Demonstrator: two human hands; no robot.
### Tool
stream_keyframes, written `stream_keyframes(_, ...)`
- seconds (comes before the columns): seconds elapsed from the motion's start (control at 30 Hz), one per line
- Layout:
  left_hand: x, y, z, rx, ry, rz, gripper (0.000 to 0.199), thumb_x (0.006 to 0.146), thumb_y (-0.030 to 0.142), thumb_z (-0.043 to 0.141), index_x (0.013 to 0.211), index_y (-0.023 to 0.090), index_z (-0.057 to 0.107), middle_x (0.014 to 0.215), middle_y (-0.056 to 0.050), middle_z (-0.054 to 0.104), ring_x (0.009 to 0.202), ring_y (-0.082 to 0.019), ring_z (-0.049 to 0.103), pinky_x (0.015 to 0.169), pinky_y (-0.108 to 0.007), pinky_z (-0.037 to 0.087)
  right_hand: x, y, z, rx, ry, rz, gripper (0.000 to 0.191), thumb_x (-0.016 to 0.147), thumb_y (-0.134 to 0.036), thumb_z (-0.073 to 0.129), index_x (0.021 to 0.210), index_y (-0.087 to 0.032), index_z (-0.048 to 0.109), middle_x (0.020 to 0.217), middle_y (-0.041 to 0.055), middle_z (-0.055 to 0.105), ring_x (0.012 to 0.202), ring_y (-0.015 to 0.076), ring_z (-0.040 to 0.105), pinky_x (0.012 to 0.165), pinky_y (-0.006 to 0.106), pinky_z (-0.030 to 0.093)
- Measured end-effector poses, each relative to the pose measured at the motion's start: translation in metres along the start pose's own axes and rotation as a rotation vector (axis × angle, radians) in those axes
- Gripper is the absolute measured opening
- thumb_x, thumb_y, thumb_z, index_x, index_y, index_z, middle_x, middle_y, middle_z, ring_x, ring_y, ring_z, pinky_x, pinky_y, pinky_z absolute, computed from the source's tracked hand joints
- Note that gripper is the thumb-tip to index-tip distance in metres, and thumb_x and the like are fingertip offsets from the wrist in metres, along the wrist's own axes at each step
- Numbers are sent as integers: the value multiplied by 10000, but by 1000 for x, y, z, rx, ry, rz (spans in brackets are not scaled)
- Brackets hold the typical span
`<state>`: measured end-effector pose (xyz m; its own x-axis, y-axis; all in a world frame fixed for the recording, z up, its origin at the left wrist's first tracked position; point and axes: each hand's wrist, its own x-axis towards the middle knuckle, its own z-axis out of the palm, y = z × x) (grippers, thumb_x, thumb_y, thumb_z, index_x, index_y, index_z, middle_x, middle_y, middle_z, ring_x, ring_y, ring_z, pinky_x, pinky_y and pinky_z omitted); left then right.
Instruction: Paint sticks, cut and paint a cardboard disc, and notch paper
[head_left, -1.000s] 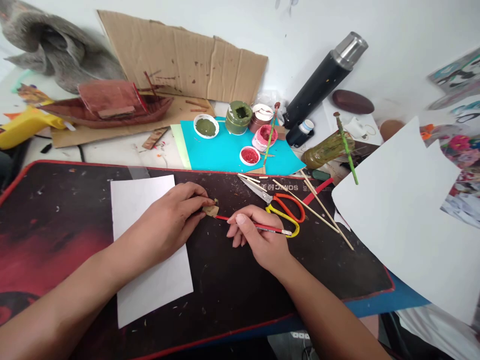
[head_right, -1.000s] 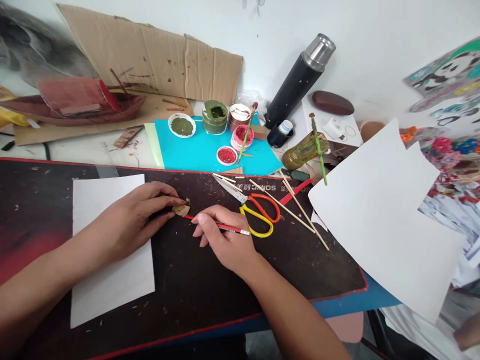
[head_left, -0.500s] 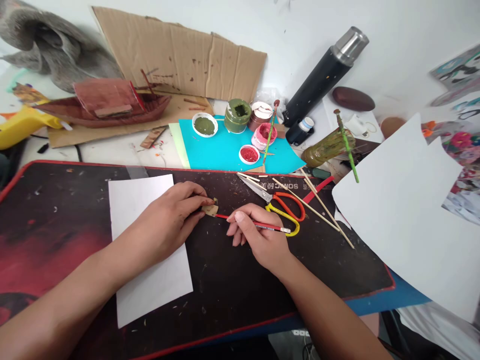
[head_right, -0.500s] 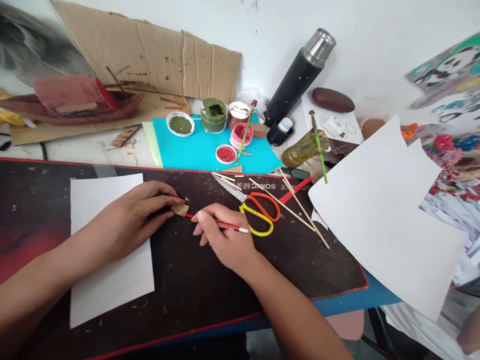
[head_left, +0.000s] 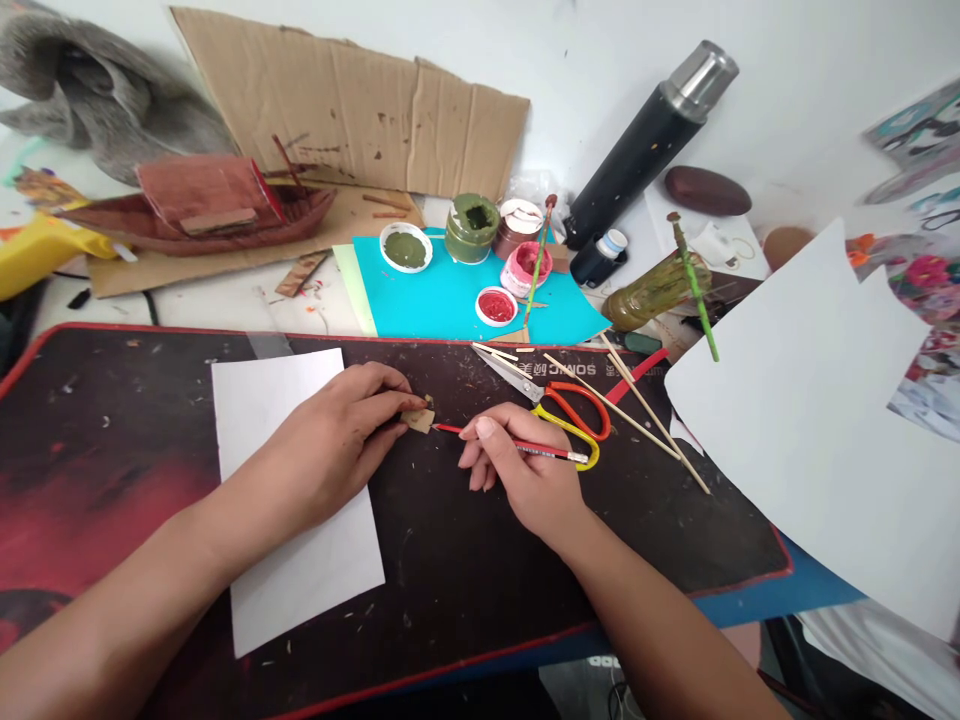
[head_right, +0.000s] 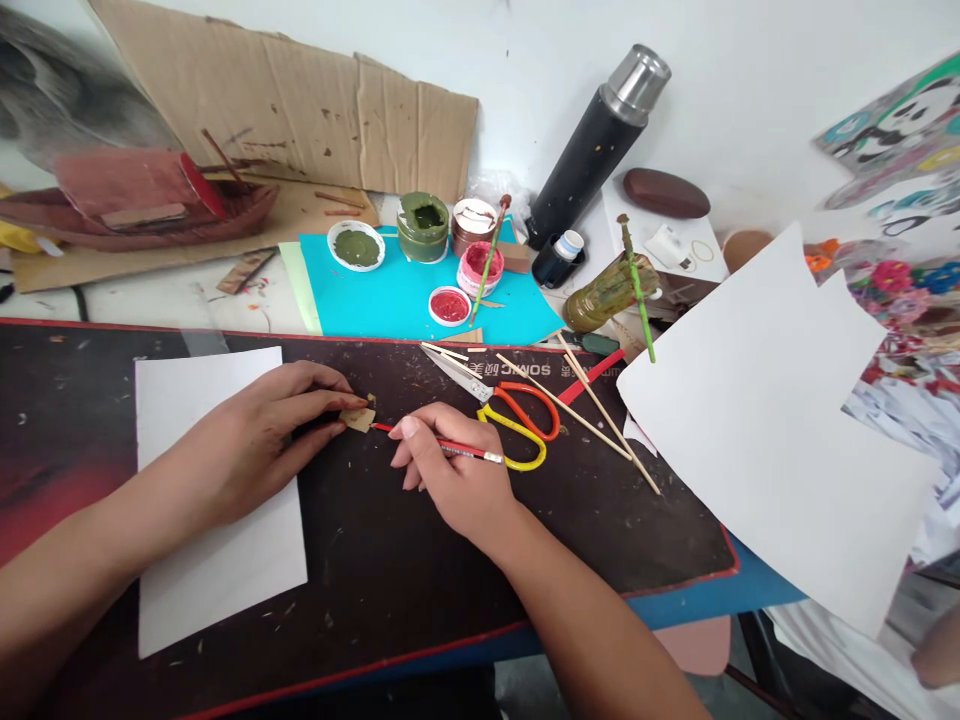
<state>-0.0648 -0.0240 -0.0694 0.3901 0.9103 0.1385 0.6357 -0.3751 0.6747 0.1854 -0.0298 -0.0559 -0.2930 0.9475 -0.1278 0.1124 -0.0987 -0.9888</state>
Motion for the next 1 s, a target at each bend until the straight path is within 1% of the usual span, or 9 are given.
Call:
stream_keyframes(0.23, 0, 1, -1, -11, -1, -4, 284, 1088, 314, 515, 1137, 228, 781, 1268, -139, 727, 1187, -333, 723, 1005, -516, 636, 0, 0, 0, 8, 8, -8, 386, 1115, -538, 625, 959, -211, 758, 748, 19, 756, 524, 132, 685, 486, 250, 528)
stream_keyframes(0.43, 1, 2, -2, -8, 6, 5, 276, 1091, 309, 521, 1151, 216, 774, 1246, -142, 734, 1153, -323, 734, 974, -492, 640, 0, 0, -1, 10, 0, -11, 354, 1125, -496, 624, 968, -208, 758, 749, 15, 753, 531, 129, 689, 494, 245, 525)
stream_keyframes(0.63, 1, 0, -3, 10, -12, 15, 278, 1096, 309, 518, 1140, 221, 778, 1268, -138, 735, 1180, -318, 724, 997, -486, 629, 0, -1, 0, 29, -8, -20, 331, 1127, -454, 625, 962, -201, 759, 743, 12, 748, 524, 119, 683, 494, 234, 519)
stream_keyframes(0.77, 1, 0, -3, 15, -1, 23, 284, 1102, 303, 520, 1169, 198, 775, 1263, -145, 734, 1161, -311, 733, 978, -465, 628, 1, -1, 1, 25, -15, -21, 329, 1123, -449, 629, 957, -197, 759, 745, 11, 750, 521, 116, 682, 491, 229, 513)
stream_keyframes(1.0, 1, 2, -3, 19, -1, 20, 282, 1101, 294, 525, 1162, 181, 775, 1264, -152, 731, 1143, -315, 738, 977, -476, 629, 1, -1, 1, 12, -28, -34, 342, 1125, -458, 623, 953, -197, 759, 748, 11, 751, 521, 114, 683, 492, 229, 513)
